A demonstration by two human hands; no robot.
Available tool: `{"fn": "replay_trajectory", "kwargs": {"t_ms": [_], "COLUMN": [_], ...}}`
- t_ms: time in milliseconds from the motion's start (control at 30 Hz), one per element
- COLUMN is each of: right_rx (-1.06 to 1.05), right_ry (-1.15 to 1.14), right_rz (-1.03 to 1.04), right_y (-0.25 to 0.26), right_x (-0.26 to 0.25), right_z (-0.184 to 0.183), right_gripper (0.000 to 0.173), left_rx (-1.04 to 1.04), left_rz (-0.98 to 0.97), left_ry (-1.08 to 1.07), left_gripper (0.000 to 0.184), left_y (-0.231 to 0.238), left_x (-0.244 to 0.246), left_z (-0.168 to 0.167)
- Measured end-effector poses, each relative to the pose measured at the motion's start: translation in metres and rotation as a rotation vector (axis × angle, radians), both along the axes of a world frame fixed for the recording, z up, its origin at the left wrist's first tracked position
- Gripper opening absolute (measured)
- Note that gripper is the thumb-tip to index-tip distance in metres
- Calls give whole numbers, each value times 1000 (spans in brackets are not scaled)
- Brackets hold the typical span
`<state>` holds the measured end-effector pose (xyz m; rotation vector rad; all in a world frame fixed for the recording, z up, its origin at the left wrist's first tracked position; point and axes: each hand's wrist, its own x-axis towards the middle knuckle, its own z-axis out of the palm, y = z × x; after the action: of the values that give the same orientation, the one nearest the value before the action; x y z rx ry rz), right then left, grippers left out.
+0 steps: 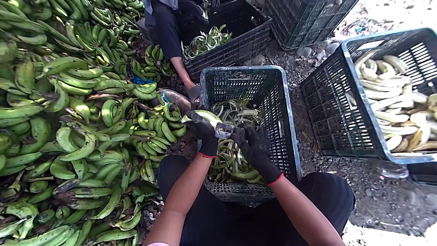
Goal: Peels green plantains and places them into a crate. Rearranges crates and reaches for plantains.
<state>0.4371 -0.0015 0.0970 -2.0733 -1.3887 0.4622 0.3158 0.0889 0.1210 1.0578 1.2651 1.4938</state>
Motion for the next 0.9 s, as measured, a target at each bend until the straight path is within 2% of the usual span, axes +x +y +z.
{"fn": "replay_trajectory", "kwargs": {"t_ms": [100,167,233,300,367,433,533,633,767,900], "right_rx": [-5,-71,-117,-48,-25,2,-43,-19,-19,-17], "right_ry": [-55,-11,51,89,150,128,-24,-160,-24,77], "right_rz": [1,-13,8,14,-3,-41,-103,-110,-35,95], "right_y": [1,3,4,3,1,0,-3,-3,-5,-7], "right_x": [-6,-5,1,9,20,31,37,36,45,56], "right_z": [2,5,11,12,15,15,17,14,23,22], "right_gripper": [82,77,72,72,77,81,83,84,77,73], "left_rx": [-91,-48,47,62,60,22,-41,-46,-55,-37], "left_rz": [140,116,-48,-259,-541,-736,-780,-840,-1048,-1229], "left_ry": [100,79,21,36,134,201,277,246,407,613], "left_gripper": [63,61,61,59,55,54,55,56,46,57], "left_y": [5,3,0,2,6,9,8,12,13,9], "left_x": [1,2,0,-3,-9,-7,-5,-11,-23,-16], "left_z": [13,12,6,-2,-6,-4,-5,-15,-10,8]}}
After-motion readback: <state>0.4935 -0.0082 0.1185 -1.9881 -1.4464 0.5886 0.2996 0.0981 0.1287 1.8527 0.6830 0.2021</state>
